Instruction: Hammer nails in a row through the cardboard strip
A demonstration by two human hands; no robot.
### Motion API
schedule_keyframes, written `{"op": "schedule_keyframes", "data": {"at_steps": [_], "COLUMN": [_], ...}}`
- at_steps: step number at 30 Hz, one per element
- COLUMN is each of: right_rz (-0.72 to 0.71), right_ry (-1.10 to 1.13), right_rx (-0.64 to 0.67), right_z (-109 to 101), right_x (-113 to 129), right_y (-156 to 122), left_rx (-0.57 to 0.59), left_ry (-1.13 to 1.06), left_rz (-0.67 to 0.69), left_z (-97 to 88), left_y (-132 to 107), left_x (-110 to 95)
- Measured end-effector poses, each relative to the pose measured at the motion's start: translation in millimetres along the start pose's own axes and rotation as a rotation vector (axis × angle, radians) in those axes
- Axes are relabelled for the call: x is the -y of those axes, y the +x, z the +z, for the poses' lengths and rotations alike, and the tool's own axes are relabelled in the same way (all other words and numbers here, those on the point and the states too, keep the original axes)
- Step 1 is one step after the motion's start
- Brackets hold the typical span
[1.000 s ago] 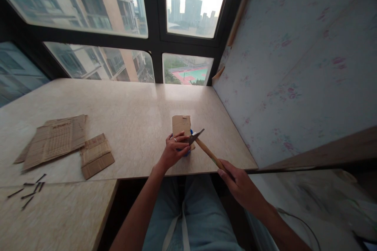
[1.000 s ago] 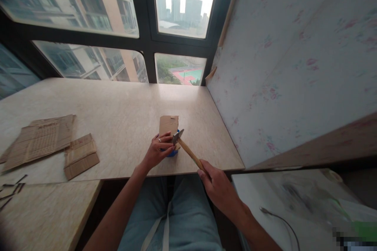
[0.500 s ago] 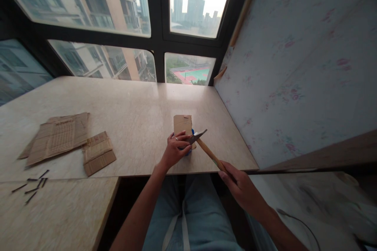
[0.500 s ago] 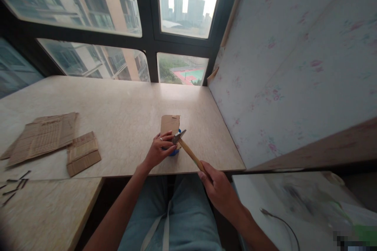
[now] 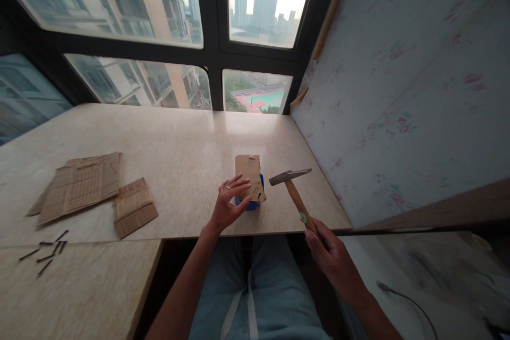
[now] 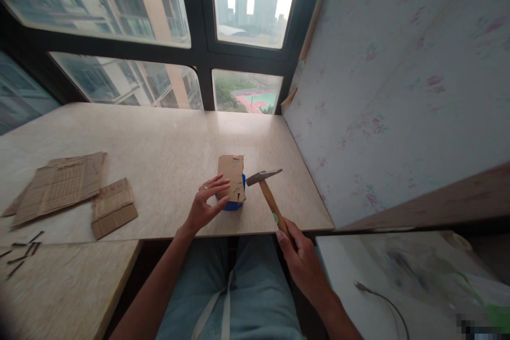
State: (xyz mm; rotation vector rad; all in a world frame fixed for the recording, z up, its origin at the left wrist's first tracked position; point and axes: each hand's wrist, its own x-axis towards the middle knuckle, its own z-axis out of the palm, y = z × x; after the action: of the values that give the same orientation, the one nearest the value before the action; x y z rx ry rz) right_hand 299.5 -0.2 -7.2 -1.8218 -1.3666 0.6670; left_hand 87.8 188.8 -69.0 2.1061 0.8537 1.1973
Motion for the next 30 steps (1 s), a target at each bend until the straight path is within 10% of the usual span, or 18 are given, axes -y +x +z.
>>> {"op": "schedule_keyframes", "data": {"at_steps": [30], "right_rz": [-0.092], "right_ry": [-0.16], "right_rx": [0.143], "right_z": [-2.0], "right_x": [9.1], "right_y": [11.9], "left_rx": [-0.032], "left_ry": [0.012], "left_rz": [-0.015], "left_z": [32.9], "left_y": [-0.6], "left_x": [2.6]}}
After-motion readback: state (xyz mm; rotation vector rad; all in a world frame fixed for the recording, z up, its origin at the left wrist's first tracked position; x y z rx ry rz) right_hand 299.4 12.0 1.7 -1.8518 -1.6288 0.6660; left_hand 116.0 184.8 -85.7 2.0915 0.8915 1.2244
